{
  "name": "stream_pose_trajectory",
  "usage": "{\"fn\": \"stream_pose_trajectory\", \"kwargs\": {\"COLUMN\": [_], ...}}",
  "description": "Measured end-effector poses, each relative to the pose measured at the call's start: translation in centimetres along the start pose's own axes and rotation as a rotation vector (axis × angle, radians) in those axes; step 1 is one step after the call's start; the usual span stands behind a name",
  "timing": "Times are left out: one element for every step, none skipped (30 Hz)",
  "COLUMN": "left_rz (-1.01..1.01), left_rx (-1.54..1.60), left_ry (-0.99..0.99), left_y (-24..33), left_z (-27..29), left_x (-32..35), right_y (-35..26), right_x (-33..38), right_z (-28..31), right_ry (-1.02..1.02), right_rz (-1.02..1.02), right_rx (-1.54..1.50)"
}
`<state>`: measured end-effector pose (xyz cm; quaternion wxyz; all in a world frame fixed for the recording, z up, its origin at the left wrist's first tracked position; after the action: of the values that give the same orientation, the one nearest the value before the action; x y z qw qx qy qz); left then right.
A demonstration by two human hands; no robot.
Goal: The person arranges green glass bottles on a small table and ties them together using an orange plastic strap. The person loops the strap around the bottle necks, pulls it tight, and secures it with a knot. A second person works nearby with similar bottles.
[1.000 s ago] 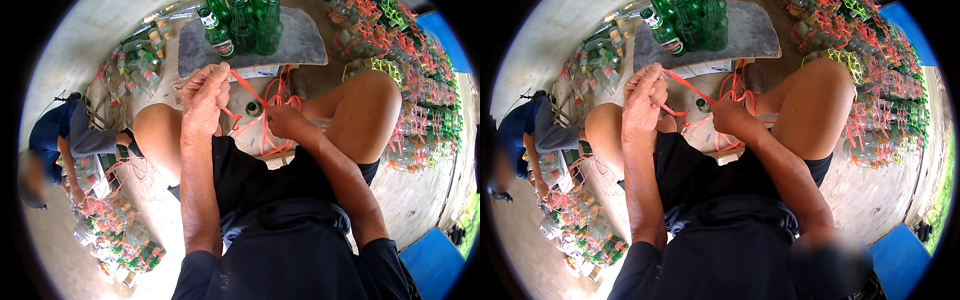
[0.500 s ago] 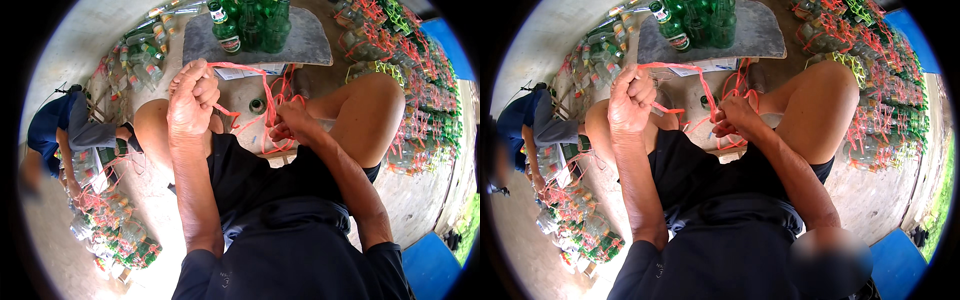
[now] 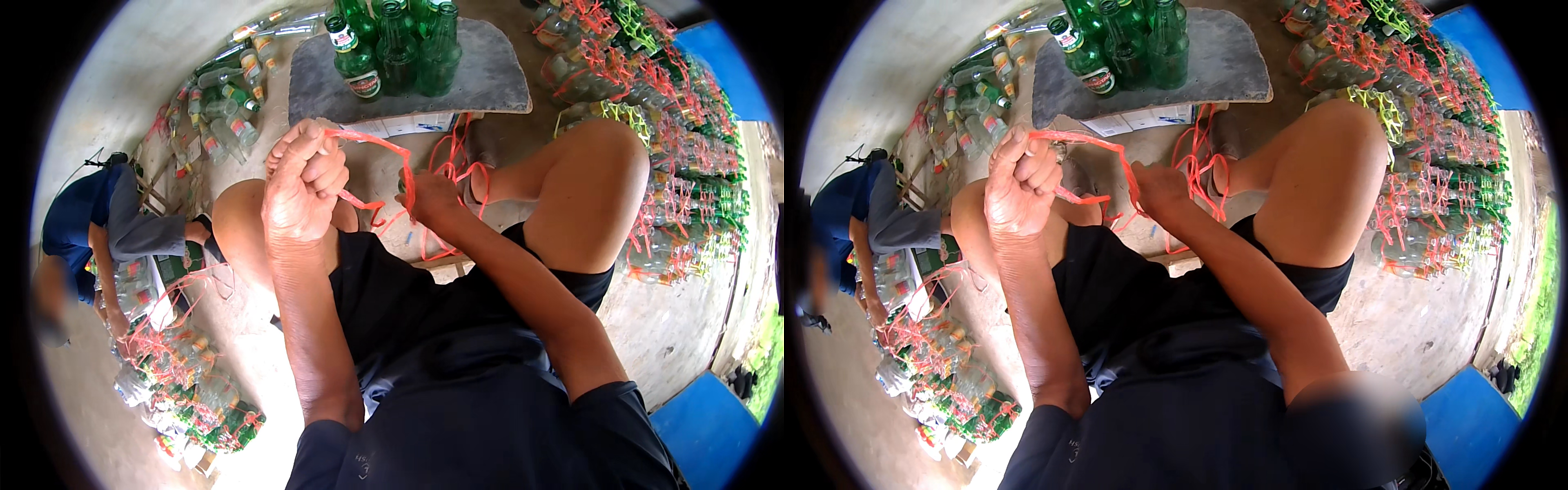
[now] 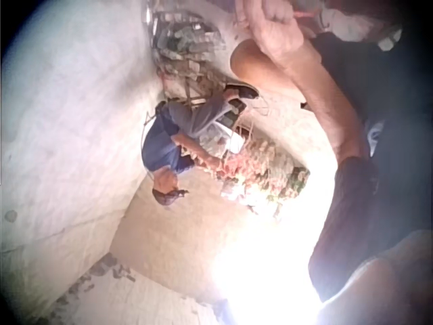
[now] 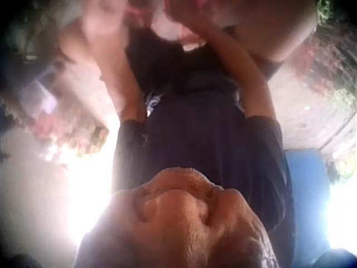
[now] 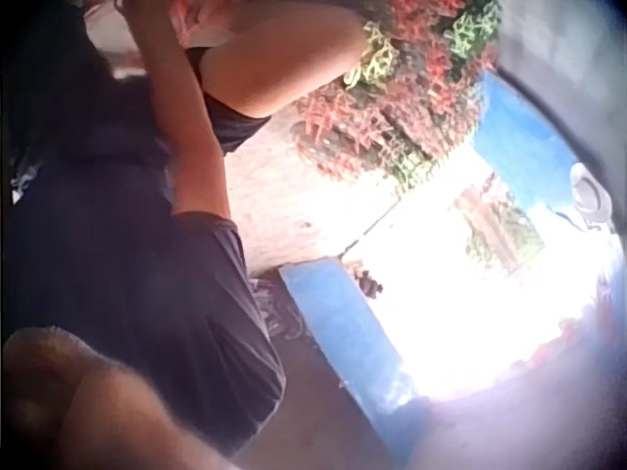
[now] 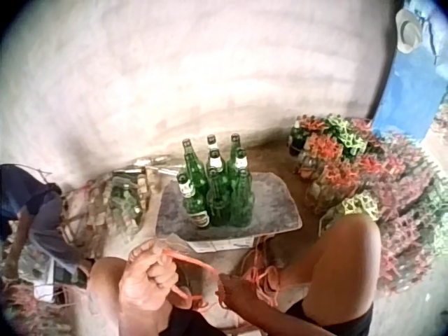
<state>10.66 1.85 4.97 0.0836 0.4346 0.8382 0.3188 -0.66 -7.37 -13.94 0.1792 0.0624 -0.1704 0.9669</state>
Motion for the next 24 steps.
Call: {"fn": "stream_pose_trajectory", "kwargs": {"left_rz": [-0.008,-0.017,-0.018,-0.016,-0.014,-0.011,-0.016,-0.02,-0.025,-0.022,-0.019,-0.016,-0.012,-0.009,-0.006,-0.004,-0.005,-0.007,-0.003,0.004,0.011,0.011,0.015,0.018], "left_rx": [0.016,0.032,0.024,0.034,0.043,0.053,0.052,0.051,0.05,0.046,0.042,0.038,0.033,0.024,0.016,0.016,0.012,0.007,-0.007,-0.021,-0.035,-0.043,-0.048,-0.054], "left_ry": [0.005,0.01,0.015,0.006,-0.003,-0.012,-0.011,-0.011,-0.01,-0.007,-0.004,0.0,-0.002,-0.001,-0.001,-0.001,0.004,0.01,-0.003,-0.015,-0.025,-0.02,-0.016,-0.011], "left_y": [0.1,0.2,0.3,0.3,0.2,0.1,0.2,0.2,0.2,0.2,0.2,0.2,0.1,0.2,0.2,0.0,-0.1,-0.1,-0.2,-0.3,-0.3,-0.3,-0.5,-0.6], "left_z": [0.0,0.0,-0.1,-0.1,-0.2,-0.3,-0.3,-0.4,-0.4,-0.4,-0.3,-0.4,-0.4,-0.5,-0.6,-0.6,-0.6,-0.5,-0.5,-0.4,-0.4,-0.4,-0.4,-0.4], "left_x": [0.0,0.0,0.0,0.0,0.0,0.0,0.0,0.0,0.0,0.0,-0.1,-0.1,-0.2,-0.2,-0.2,-0.5,-0.6,-0.6,-0.6,-0.5,-0.5,-0.5,-0.5,-0.5], "right_y": [-0.3,-0.4,-0.3,-0.2,-0.1,0.0,0.3,0.7,1.1,1.5,2.0,2.6,3.1,3.5,4.0,4.9,5.5,6.1,6.5,7.0,7.6,7.9,8.3,8.5], "right_x": [-0.5,-0.8,-0.9,-1.1,-1.2,-1.3,-1.4,-1.4,-1.4,-1.4,-1.4,-1.3,-1.3,-1.3,-1.3,-1.2,-1.2,-1.1,-1.2,-1.1,-1.0,-0.8,-0.5,-0.2], "right_z": [0.1,0.3,0.0,0.0,-0.1,-0.1,0.0,0.1,0.2,0.7,1.4,2.0,2.9,3.9,5.0,6.3,7.5,8.8,9.9,11.0,12.1,13.4,14.9,16.3], "right_ry": [0.045,0.089,0.067,0.068,0.068,0.068,0.053,0.038,0.023,0.033,0.043,0.052,0.056,0.06,0.063,0.079,0.093,0.108,0.115,0.12,0.125,0.131,0.135,0.139], "right_rz": [0.032,0.064,0.079,0.09,0.102,0.113,0.104,0.095,0.086,0.074,0.062,0.05,0.03,0.012,-0.006,-0.022,-0.032,-0.041,-0.037,-0.036,-0.034,-0.021,-0.01,0.002], "right_rx": [0.02,0.04,0.049,0.065,0.08,0.096,0.101,0.106,0.111,0.118,0.126,0.134,0.155,0.174,0.192,0.199,0.2,0.202,0.233,0.263,0.292,0.286,0.281,0.275]}}
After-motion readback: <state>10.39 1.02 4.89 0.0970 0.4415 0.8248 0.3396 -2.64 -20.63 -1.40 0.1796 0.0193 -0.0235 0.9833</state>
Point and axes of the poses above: each hand's wrist, its own x-axis away from the middle knuckle, its own z-axis out of the back of the hand, y = z × x, the point moved 8 cm from there along -x, towards the middle knuckle, and after that the axes turned 13 degrees about x, right-handed, at the moved point
